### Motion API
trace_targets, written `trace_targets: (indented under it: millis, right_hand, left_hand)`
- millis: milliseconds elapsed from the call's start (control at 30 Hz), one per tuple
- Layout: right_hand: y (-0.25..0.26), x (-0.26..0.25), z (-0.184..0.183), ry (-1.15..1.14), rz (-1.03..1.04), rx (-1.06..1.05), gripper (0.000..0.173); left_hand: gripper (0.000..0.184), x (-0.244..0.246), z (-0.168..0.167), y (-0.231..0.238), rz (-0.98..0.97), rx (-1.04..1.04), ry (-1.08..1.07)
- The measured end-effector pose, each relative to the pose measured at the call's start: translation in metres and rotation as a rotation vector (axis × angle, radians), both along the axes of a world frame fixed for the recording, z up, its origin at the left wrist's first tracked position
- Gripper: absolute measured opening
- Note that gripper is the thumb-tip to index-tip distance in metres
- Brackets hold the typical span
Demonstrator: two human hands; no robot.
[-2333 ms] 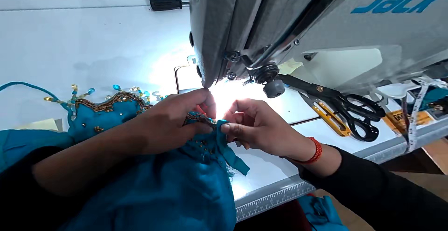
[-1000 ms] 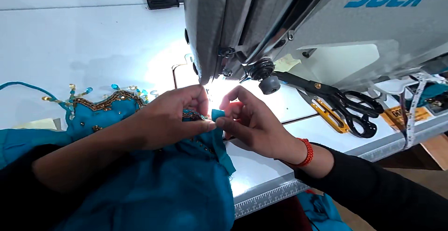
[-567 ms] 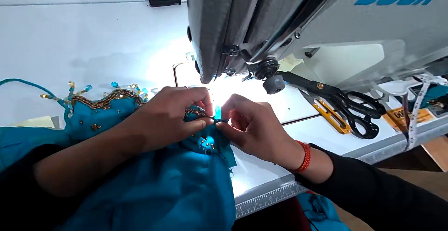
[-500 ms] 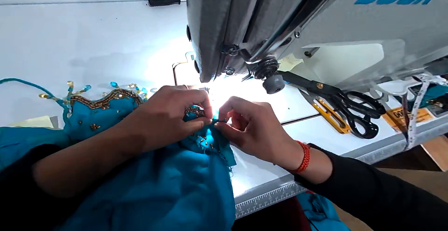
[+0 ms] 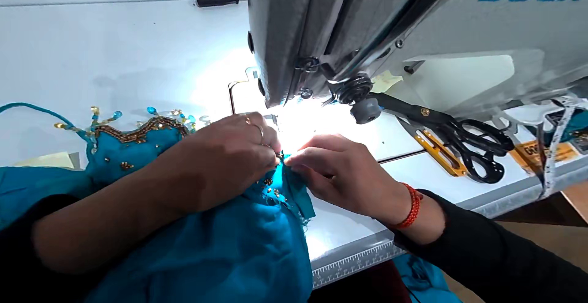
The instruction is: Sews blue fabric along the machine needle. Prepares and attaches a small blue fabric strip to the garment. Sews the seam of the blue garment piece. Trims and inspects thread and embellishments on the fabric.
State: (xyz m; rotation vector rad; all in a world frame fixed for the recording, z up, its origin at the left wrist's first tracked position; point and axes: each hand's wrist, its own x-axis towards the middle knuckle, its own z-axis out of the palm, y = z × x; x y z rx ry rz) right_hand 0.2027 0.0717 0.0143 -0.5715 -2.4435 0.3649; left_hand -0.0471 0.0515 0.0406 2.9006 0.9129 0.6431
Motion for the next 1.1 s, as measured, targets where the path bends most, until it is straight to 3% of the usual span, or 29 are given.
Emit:
trace_targets:
  millis: [233, 433, 667, 1100]
  right_hand:
    - [0.001, 0.012, 0.006, -0.128, 0.072, -0.017, 0.036]
    - [0.003, 0.01, 0.002, -0.045, 0.077, 0.055, 0.02]
    - [0.001, 0.008, 0.002, 0.087, 0.061, -0.082, 0.015]
    - [-0.001, 0.004, -0.001, 0.01, 0.131, -0.016, 0.017]
  left_hand:
    - [0.026, -0.002, 0.0, 0.0, 0.029, 0.025, 0.048]
    - [0.028, -0.001, 0.0, 0.0, 0.044, 0.002, 0.034]
    - [0.028, -0.001, 0.0, 0.0, 0.039, -0.006, 0.024]
    - [0.023, 0.0, 0.001, -0.001, 0.064, 0.001, 0.024]
